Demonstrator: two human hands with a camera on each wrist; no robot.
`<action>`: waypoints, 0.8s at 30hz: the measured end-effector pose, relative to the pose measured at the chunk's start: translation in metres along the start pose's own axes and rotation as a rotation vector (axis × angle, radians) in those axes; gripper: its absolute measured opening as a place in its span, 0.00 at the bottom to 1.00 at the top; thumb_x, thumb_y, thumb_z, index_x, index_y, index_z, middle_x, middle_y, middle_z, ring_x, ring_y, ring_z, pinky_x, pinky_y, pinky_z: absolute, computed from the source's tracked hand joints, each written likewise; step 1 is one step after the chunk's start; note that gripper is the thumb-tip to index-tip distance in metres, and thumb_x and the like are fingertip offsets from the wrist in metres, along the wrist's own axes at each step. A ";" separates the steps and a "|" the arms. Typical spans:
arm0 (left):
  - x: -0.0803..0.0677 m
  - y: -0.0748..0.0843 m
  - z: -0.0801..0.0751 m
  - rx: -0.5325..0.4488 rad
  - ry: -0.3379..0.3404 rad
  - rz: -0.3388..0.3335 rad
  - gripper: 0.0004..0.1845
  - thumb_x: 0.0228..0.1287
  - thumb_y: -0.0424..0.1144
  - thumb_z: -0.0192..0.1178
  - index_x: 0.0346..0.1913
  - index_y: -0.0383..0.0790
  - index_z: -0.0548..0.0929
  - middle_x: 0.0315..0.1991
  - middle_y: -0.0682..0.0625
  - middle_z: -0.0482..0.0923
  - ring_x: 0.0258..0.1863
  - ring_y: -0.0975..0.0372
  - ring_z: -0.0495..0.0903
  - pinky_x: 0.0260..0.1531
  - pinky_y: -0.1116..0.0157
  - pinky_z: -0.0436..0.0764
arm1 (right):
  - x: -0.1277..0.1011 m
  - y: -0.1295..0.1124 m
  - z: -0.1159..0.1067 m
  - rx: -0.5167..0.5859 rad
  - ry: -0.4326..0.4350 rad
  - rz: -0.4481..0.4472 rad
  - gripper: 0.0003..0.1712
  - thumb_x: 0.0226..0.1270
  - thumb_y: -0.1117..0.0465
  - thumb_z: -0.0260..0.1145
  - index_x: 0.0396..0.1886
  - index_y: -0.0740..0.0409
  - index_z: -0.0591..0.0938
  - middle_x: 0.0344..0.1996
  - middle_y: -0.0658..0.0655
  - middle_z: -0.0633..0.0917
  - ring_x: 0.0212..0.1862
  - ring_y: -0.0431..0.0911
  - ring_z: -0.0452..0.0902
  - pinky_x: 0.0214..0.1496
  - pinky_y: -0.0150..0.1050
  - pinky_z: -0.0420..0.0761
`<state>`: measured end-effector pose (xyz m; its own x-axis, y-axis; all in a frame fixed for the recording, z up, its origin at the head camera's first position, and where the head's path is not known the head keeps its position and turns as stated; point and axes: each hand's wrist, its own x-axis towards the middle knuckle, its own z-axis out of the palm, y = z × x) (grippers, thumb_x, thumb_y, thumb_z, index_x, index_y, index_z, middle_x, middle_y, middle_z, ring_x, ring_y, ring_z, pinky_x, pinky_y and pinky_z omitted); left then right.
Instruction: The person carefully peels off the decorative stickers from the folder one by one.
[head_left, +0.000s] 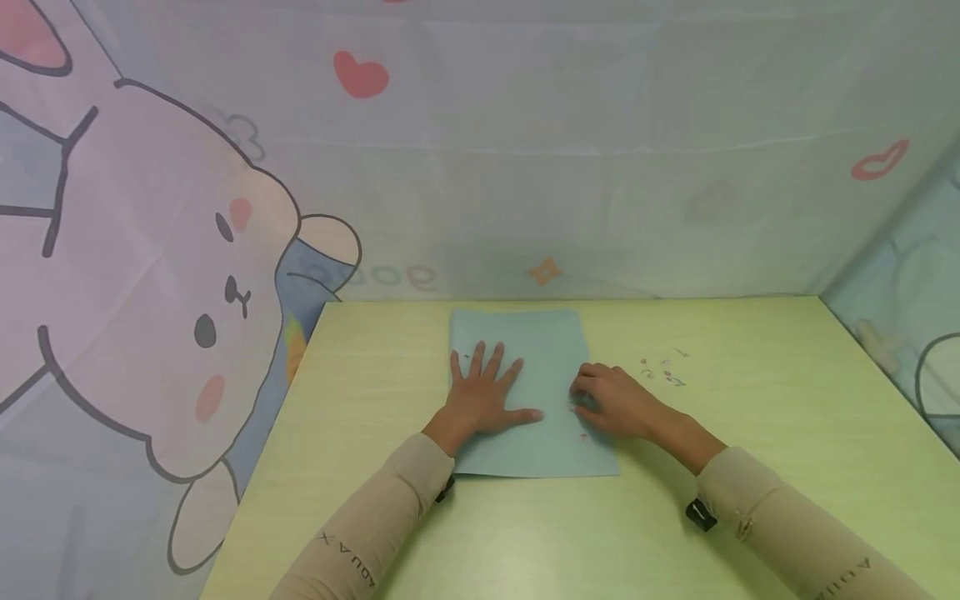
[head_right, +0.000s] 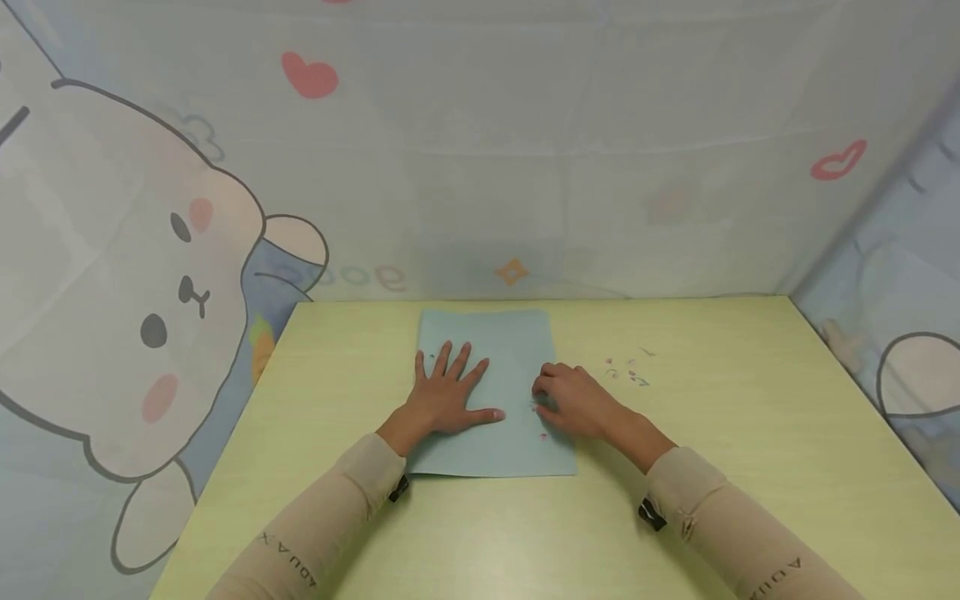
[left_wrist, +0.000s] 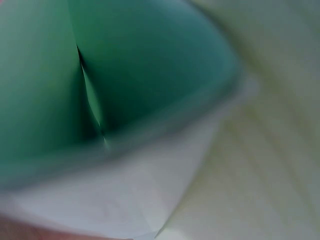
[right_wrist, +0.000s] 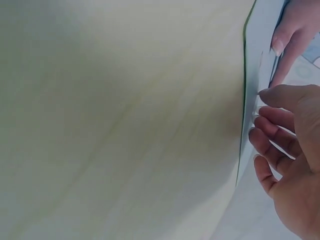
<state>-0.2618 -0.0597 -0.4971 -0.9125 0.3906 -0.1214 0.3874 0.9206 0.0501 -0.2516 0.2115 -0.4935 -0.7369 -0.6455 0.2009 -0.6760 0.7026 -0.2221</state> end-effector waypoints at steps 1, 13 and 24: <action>0.000 0.000 0.000 0.000 0.002 0.000 0.56 0.62 0.85 0.47 0.87 0.60 0.53 0.88 0.46 0.39 0.86 0.43 0.34 0.76 0.30 0.36 | 0.001 0.000 0.000 0.001 -0.003 -0.003 0.07 0.68 0.59 0.77 0.42 0.56 0.89 0.40 0.49 0.81 0.42 0.45 0.78 0.45 0.48 0.79; 0.001 -0.001 0.001 -0.005 0.002 0.003 0.56 0.62 0.86 0.47 0.87 0.60 0.52 0.88 0.46 0.39 0.86 0.44 0.34 0.75 0.30 0.35 | 0.002 0.000 -0.003 0.051 0.004 -0.031 0.05 0.66 0.63 0.78 0.37 0.55 0.88 0.34 0.47 0.81 0.34 0.39 0.75 0.39 0.41 0.79; 0.002 -0.001 0.003 0.001 -0.001 -0.001 0.56 0.62 0.86 0.46 0.87 0.61 0.52 0.88 0.46 0.39 0.86 0.44 0.33 0.75 0.30 0.35 | 0.002 0.001 -0.002 0.114 -0.005 -0.003 0.05 0.67 0.65 0.77 0.37 0.55 0.87 0.36 0.47 0.81 0.38 0.41 0.78 0.45 0.44 0.82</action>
<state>-0.2636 -0.0598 -0.5001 -0.9127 0.3900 -0.1220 0.3870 0.9208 0.0487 -0.2532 0.2113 -0.4916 -0.7350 -0.6488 0.1972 -0.6731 0.6627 -0.3283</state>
